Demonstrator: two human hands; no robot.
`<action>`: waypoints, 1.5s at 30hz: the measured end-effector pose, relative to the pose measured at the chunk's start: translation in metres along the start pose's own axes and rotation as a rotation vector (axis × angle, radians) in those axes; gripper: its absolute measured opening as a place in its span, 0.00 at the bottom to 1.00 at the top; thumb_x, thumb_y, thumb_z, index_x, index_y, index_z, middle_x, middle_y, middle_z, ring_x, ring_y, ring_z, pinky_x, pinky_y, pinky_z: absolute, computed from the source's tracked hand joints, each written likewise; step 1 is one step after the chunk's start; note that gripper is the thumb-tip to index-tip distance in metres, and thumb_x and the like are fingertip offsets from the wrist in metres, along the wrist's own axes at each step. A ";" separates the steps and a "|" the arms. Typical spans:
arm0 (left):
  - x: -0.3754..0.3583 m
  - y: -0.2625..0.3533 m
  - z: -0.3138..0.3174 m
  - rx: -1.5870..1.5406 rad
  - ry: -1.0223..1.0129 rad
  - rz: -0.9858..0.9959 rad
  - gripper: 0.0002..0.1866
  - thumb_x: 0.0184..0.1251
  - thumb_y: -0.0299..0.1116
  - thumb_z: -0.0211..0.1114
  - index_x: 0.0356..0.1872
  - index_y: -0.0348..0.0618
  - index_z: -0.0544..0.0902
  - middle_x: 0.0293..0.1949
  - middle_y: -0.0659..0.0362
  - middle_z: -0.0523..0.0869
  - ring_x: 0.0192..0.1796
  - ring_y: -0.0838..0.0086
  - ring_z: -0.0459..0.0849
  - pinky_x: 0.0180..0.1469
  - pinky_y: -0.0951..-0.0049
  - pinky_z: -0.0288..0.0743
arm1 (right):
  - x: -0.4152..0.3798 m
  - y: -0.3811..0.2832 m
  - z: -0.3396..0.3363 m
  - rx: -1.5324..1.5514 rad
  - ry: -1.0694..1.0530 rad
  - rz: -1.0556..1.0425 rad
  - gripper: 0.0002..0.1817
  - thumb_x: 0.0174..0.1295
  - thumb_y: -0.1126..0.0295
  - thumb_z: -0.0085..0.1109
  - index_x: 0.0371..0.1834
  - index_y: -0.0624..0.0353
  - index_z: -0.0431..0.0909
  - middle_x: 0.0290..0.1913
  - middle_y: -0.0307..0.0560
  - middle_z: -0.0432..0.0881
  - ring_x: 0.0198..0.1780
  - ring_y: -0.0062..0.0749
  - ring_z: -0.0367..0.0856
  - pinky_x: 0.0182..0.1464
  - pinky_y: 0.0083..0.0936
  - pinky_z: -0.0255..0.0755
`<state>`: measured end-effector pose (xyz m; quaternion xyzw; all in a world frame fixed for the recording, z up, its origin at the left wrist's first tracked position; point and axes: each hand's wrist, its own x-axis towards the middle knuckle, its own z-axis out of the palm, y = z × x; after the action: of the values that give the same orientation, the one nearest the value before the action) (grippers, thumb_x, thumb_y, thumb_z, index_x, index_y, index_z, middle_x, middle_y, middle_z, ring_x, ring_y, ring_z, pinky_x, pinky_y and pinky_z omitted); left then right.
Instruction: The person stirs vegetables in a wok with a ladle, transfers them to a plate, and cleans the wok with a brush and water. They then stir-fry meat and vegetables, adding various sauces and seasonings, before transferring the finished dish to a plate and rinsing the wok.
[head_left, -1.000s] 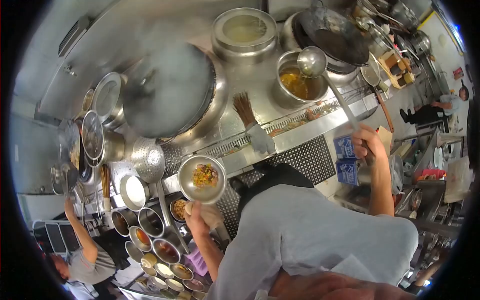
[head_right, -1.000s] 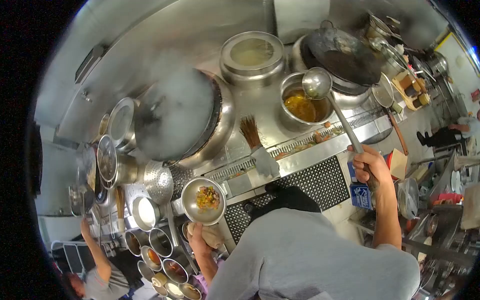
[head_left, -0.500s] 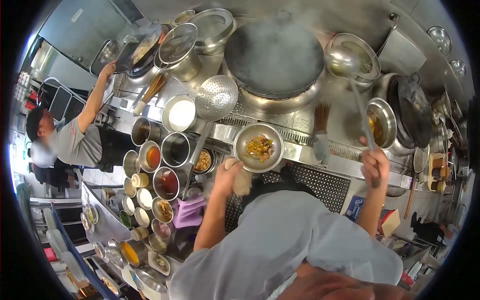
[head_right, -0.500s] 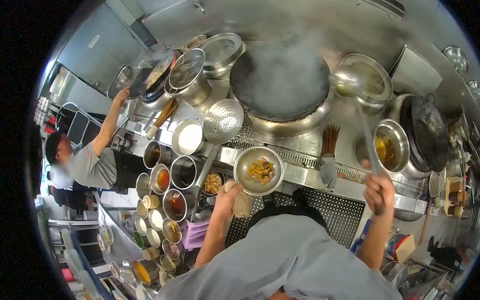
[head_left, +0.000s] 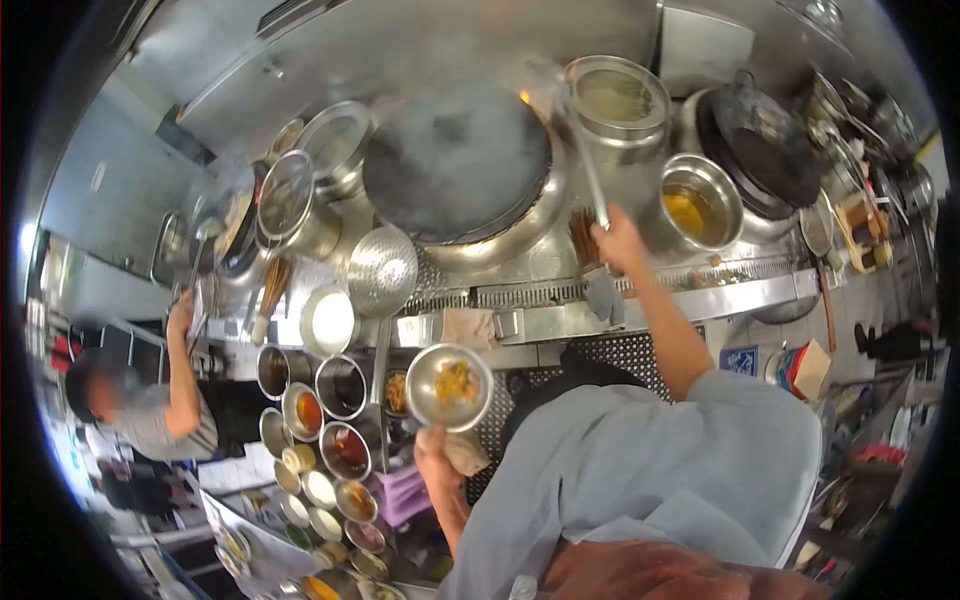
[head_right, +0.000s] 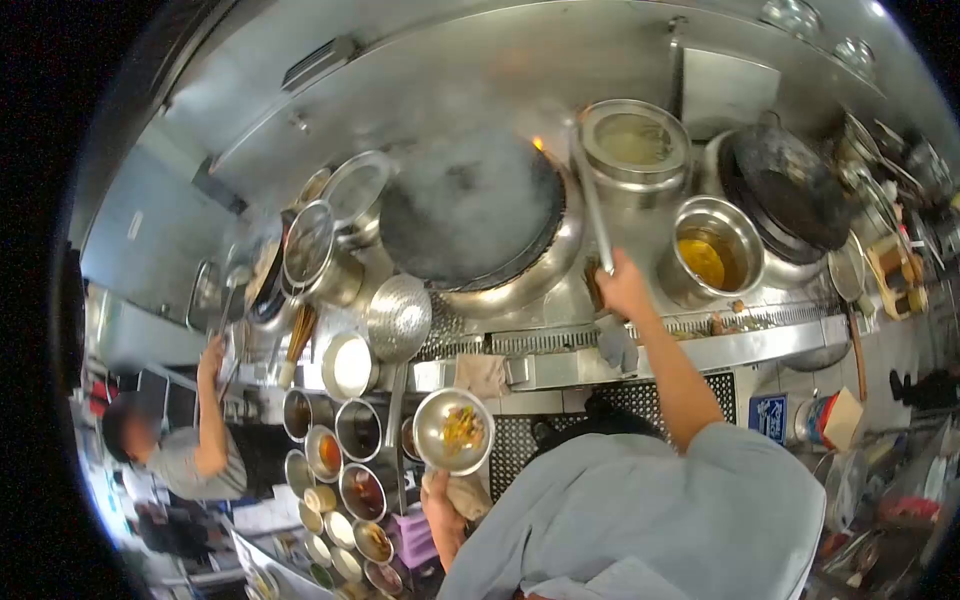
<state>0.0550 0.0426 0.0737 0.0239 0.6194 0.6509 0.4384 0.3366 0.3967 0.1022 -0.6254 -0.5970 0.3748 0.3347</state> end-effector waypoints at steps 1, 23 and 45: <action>-0.002 -0.005 -0.009 0.019 0.060 0.002 0.20 0.59 0.34 0.67 0.47 0.32 0.75 0.38 0.52 0.82 0.36 0.66 0.84 0.39 0.68 0.79 | 0.020 0.002 -0.018 -0.087 0.069 0.008 0.22 0.56 0.70 0.53 0.54 0.68 0.69 0.24 0.60 0.80 0.20 0.42 0.81 0.27 0.37 0.75; 0.185 0.137 0.161 -0.078 -0.307 0.086 0.21 0.60 0.32 0.64 0.52 0.30 0.76 0.42 0.50 0.83 0.40 0.62 0.85 0.40 0.62 0.82 | 0.082 -0.039 -0.155 1.242 -0.363 0.272 0.05 0.62 0.73 0.51 0.36 0.65 0.72 0.19 0.29 0.67 0.16 0.11 0.65 0.17 0.13 0.61; 0.320 0.120 0.323 0.349 -0.345 0.038 0.15 0.56 0.23 0.60 0.43 0.22 0.74 0.37 0.41 0.80 0.33 0.53 0.84 0.29 0.53 0.80 | -0.057 -0.060 -0.019 0.943 -0.608 0.304 0.24 0.55 0.74 0.50 0.58 0.68 0.63 0.22 0.37 0.68 0.14 0.19 0.64 0.15 0.19 0.57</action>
<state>-0.0210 0.5065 0.0845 0.2219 0.6378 0.5283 0.5146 0.3232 0.3441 0.1672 -0.3517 -0.3386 0.8068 0.3329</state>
